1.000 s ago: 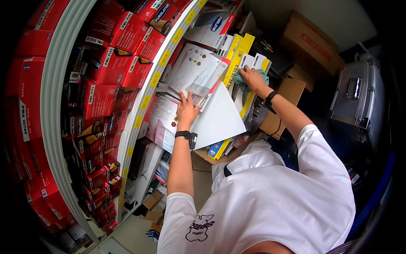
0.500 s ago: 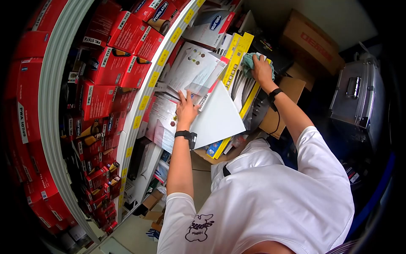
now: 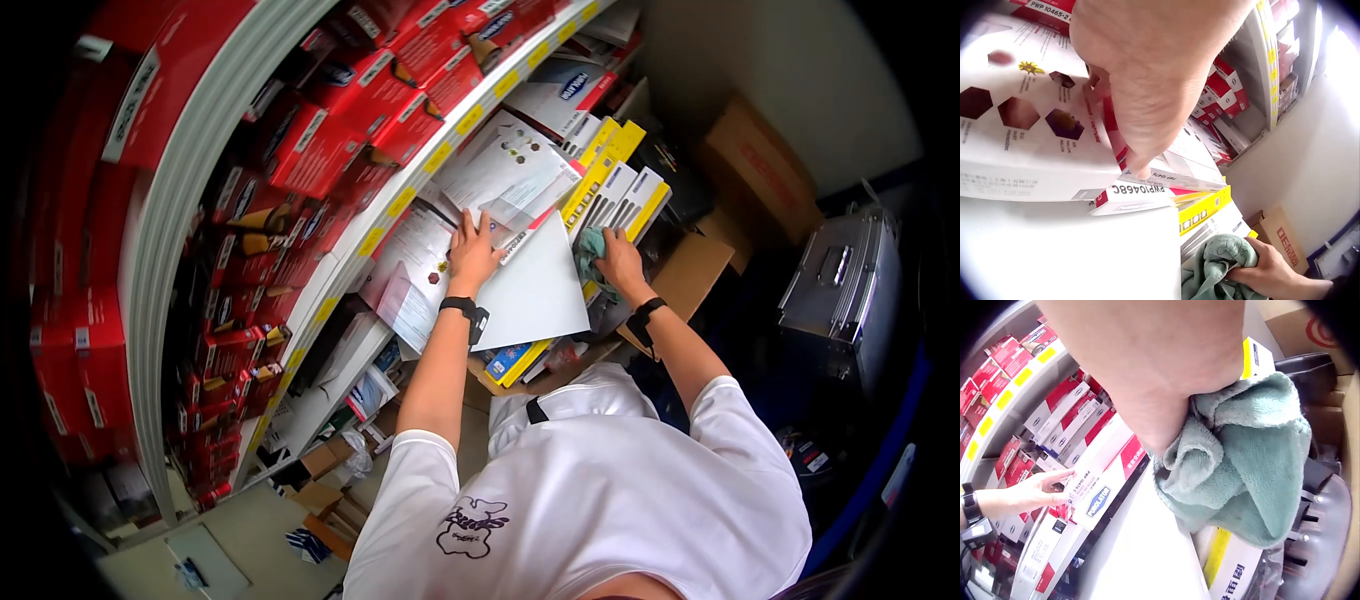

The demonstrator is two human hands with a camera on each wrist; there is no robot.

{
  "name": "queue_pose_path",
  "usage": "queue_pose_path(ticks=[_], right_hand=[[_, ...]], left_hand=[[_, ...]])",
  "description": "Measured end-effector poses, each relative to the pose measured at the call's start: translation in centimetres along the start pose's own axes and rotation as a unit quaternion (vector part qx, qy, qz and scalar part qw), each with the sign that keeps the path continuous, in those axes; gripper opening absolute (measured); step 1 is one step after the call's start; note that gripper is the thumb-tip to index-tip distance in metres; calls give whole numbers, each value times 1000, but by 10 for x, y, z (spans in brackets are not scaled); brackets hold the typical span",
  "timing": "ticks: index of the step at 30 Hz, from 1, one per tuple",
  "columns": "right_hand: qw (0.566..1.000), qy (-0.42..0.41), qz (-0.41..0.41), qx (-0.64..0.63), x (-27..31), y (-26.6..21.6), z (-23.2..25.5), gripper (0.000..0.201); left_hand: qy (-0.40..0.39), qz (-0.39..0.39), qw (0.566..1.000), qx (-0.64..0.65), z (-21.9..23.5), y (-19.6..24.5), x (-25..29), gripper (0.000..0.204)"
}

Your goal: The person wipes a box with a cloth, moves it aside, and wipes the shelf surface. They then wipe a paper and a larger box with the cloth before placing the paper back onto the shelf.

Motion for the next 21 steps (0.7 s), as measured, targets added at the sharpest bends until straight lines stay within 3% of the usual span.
queue_pose_path(ticks=[2,6,7,8,10,11,16,18,21], right_hand=[[1000,-3,-11,-5,-3,0,3,54],[1000,14,21,-11,-2,-30,29,55],[999,20,33,-6,-2,-40,34,57],[999,24,41,-3,-3,-49,39,57],[996,50,76,2,-4,-72,54,58],[994,54,91,-3,-6,-81,59,57],[983,91,160,-4,-10,-141,92,55],[983,68,169,8,-13,-164,98,65],[977,71,202,11,-12,-202,109,65]], left_hand=[[26,-26,998,-49,3,2,3,90],[42,-42,998,13,12,-3,18,67],[107,-52,993,12,22,-1,30,45],[117,-49,992,12,29,-3,37,45],[60,-20,997,33,35,-13,47,30],[118,-30,992,28,43,-17,56,20],[160,-9,987,25,72,-43,91,24],[127,19,992,-8,79,-53,102,25],[168,25,985,10,88,-71,119,24]])
Point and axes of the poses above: each hand's wrist, its own x-axis away from the middle knuckle, its own z-axis out of the back of the hand, y = z × x, the point moved 6 cm from there along -x, towards the middle knuckle, and after that the axes turned 11 degrees about -y, right-handed, at the moved point
